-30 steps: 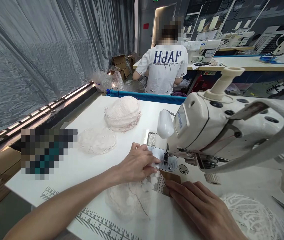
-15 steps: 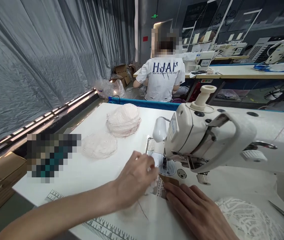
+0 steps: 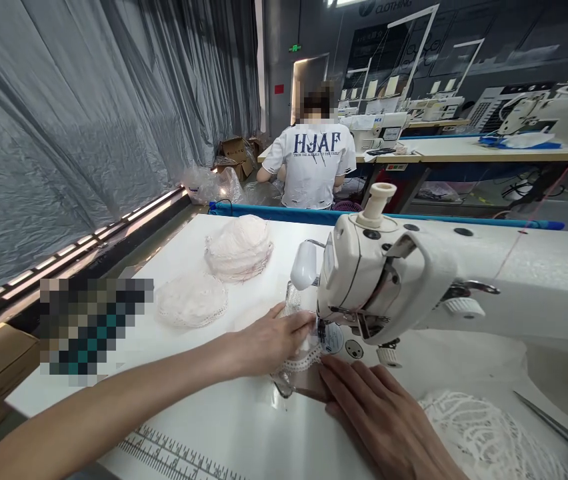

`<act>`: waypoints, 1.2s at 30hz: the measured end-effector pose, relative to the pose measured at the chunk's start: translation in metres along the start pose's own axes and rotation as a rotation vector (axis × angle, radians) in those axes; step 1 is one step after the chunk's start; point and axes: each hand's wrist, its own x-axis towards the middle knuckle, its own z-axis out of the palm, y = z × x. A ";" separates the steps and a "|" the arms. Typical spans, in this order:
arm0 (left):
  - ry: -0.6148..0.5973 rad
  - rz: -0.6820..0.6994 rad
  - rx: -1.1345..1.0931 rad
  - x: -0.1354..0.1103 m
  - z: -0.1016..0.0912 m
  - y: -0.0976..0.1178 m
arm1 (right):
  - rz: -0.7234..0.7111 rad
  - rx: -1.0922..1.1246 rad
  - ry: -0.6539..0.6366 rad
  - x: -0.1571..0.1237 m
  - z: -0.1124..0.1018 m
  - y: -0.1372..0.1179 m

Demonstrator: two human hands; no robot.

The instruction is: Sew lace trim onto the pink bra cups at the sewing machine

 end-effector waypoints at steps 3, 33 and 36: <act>-0.121 0.074 0.004 0.011 -0.007 -0.012 | 0.020 -0.016 -0.014 -0.001 0.002 0.000; 0.434 0.098 0.176 -0.010 0.037 0.024 | 0.037 0.072 0.011 -0.001 -0.002 0.001; 0.476 0.090 0.176 -0.008 0.038 0.023 | 0.035 0.077 -0.007 -0.001 -0.001 0.002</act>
